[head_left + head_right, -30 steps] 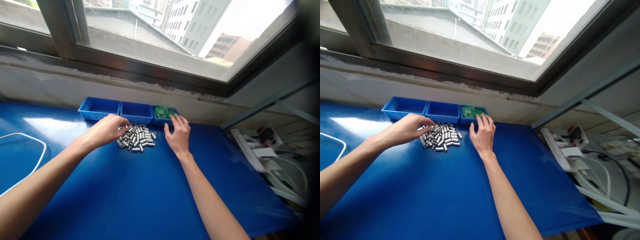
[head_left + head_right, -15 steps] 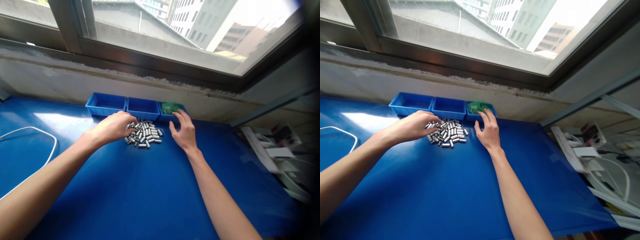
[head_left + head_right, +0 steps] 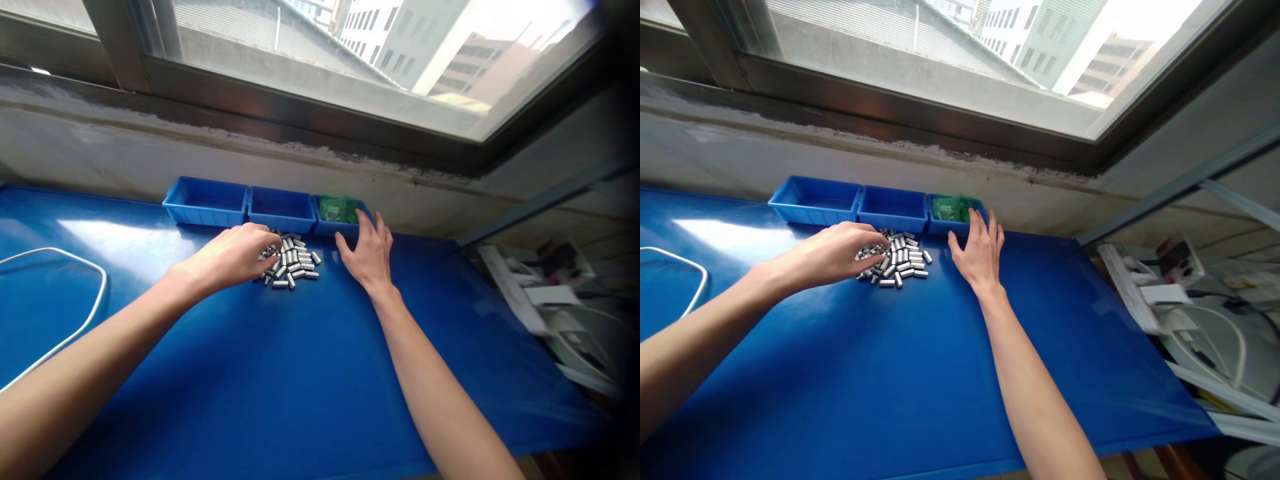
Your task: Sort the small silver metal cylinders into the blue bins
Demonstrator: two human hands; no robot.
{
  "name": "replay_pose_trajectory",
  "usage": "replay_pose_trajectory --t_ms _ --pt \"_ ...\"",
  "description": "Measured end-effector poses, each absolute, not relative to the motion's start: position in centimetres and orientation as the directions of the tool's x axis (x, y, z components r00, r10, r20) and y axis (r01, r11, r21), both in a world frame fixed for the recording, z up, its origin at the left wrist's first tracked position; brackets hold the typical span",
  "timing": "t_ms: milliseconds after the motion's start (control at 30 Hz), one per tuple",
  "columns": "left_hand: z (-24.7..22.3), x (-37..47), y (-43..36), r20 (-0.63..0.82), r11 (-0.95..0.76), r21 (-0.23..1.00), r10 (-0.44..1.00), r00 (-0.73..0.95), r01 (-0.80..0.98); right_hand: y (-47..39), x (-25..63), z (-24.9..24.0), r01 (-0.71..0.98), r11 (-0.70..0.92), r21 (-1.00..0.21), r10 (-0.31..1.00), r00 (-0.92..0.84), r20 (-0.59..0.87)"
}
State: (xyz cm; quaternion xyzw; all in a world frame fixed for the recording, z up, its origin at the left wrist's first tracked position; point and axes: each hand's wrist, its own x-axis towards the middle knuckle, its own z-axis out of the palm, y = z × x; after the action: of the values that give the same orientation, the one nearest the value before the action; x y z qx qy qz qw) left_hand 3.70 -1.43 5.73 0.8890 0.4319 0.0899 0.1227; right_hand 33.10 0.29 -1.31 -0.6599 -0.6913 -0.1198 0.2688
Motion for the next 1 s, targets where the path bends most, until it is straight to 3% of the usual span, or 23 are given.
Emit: replay_pose_trajectory --t_ms 167,300,400,500,600,800,1000 --pt "6.1 3.8 -1.7 0.043 -0.595 0.287 0.791 0.61 0.751 0.3 33.1 -1.4 0.982 0.104 -0.159 0.86 -0.008 0.51" --pt "6.2 3.4 -1.5 0.048 -0.595 0.278 0.793 0.608 0.754 -0.6 31.5 -0.2 0.964 0.231 -0.132 0.798 -0.11 0.593" --pt "6.1 2.6 -0.9 0.041 -0.597 0.277 0.79 0.611 0.753 -2.1 29.0 0.8 0.877 0.42 -0.234 0.765 -0.204 0.611" --pt "5.9 1.7 -0.2 0.036 -0.594 0.283 0.791 0.611 0.753 -3.6 26.1 0.8 0.757 0.539 -0.369 0.792 -0.307 0.528" --pt "5.9 1.2 0.1 0.024 -0.604 0.305 0.778 0.628 0.737 -4.4 23.9 0.0 0.71 0.594 -0.378 0.777 -0.385 0.498" --pt "5.7 1.4 0.2 0.001 -0.619 0.348 0.751 0.66 0.704 -4.0 23.1 -0.9 0.661 0.63 -0.408 0.745 -0.368 0.556" --pt "5.9 1.9 0.2 -0.028 -0.602 0.341 0.762 0.648 0.722 -3.3 23.6 -0.8 0.581 0.566 -0.585 0.806 -0.238 0.542"
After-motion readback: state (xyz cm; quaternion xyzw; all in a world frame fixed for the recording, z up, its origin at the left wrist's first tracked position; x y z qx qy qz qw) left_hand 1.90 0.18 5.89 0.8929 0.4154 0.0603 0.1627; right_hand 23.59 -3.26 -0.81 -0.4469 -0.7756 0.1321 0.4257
